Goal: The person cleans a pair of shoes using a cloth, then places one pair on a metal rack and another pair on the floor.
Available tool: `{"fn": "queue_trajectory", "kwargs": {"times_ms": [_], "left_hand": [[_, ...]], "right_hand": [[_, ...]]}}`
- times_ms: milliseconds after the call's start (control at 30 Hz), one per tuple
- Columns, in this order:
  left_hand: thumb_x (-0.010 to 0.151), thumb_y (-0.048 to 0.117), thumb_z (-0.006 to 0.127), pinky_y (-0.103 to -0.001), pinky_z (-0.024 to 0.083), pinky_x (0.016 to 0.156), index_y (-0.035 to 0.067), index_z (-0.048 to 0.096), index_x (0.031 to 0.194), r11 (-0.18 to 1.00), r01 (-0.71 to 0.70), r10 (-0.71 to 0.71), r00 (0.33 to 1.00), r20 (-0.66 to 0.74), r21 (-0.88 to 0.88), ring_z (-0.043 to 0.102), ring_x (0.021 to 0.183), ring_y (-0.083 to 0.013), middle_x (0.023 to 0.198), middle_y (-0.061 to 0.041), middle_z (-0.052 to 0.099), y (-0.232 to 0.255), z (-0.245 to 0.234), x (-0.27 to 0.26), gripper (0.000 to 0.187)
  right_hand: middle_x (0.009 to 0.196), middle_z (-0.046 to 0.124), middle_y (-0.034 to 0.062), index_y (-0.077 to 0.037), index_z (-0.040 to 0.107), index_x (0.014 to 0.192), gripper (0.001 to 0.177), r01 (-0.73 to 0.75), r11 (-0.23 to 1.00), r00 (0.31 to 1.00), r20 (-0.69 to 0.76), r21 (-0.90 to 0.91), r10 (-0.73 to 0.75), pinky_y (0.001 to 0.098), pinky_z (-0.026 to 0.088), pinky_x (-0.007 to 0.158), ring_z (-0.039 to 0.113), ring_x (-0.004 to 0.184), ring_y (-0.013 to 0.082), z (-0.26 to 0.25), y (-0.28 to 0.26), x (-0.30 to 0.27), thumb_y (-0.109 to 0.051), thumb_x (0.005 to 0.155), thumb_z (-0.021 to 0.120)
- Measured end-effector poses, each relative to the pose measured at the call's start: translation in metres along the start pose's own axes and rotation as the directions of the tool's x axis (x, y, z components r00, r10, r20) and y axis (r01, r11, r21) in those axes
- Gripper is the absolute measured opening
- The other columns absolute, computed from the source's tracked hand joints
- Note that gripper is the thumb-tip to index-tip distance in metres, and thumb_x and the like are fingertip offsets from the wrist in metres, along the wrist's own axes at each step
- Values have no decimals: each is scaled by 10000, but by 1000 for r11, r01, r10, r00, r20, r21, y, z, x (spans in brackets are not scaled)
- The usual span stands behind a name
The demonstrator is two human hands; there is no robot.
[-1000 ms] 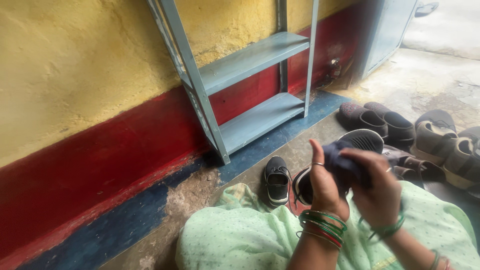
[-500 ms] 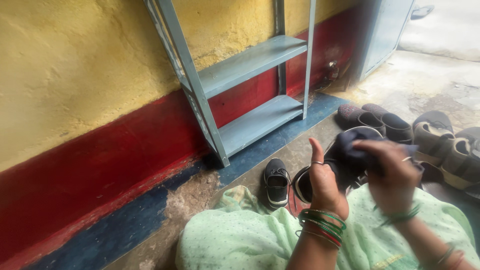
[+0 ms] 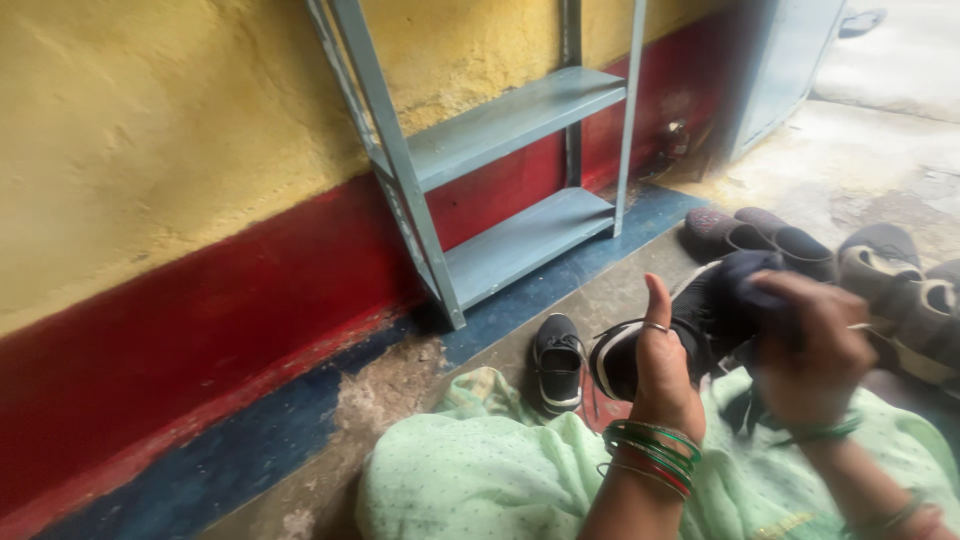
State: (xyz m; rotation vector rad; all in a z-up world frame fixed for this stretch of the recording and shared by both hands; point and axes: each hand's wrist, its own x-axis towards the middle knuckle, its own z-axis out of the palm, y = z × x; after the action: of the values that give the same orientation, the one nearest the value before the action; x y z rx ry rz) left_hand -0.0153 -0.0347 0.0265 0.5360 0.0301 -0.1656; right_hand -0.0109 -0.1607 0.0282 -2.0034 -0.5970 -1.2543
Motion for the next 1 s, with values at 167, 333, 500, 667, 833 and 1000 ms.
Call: {"fn": "queue_trajectory", "kwargs": {"times_ms": [167,333,500,667,833,1000], "left_hand": [[1095,756,487,-369,540,1006,-30,594,1303,858,220,65,851,522,-465,674,1108,-251,1208,-152,677,-16,-40,18,820],[1021,716,491,-323,542,1009,33,644,1301,962,66,-20,985,173,-264,710,1090,-187,1231,-83,701,-10,-21,4,754],[1009,552,519,-316,519,1057,54,648,1320,999,45,-46,998,51,9,689,1156,-163,1287,-72,709,-18,-23,8,602],[1021,344,526,-336,492,1107,57,588,1357,546,-184,141,982,127,817,635,1241,-184,1313,-103,669,-67,-79,40,446],[1033,136,533,-356,465,1158,59,527,1393,-317,-529,322,720,614,787,581,1325,-205,1339,-134,630,-86,-111,56,368],[975,223,641,-396,413,1095,100,496,1479,-513,-479,334,653,680,712,517,1370,-211,1426,-109,596,-64,-98,22,539]], "right_hand": [[1225,720,58,-99,713,1138,381,6,977,993,115,214,-31,355,476,1083,643,1169,263,5,-38,-20,-19,791,576],[1222,731,121,-77,754,1143,413,275,959,961,46,-60,-273,432,484,1030,640,1098,307,9,4,-10,17,783,575],[1263,724,76,-99,725,1255,300,148,971,988,-20,-188,-154,308,462,1070,652,1171,219,-6,51,2,77,1050,595],[1167,737,60,-97,705,1146,274,104,994,991,85,33,-107,286,506,1066,705,1168,181,-21,36,15,89,984,586],[1123,760,55,-116,751,1047,539,30,959,916,376,281,-139,359,531,1022,726,1106,233,-19,-25,23,127,620,531],[1173,756,75,-113,757,1123,680,132,898,825,456,420,-335,381,511,1050,703,1144,276,-15,-15,28,117,530,516]]}}
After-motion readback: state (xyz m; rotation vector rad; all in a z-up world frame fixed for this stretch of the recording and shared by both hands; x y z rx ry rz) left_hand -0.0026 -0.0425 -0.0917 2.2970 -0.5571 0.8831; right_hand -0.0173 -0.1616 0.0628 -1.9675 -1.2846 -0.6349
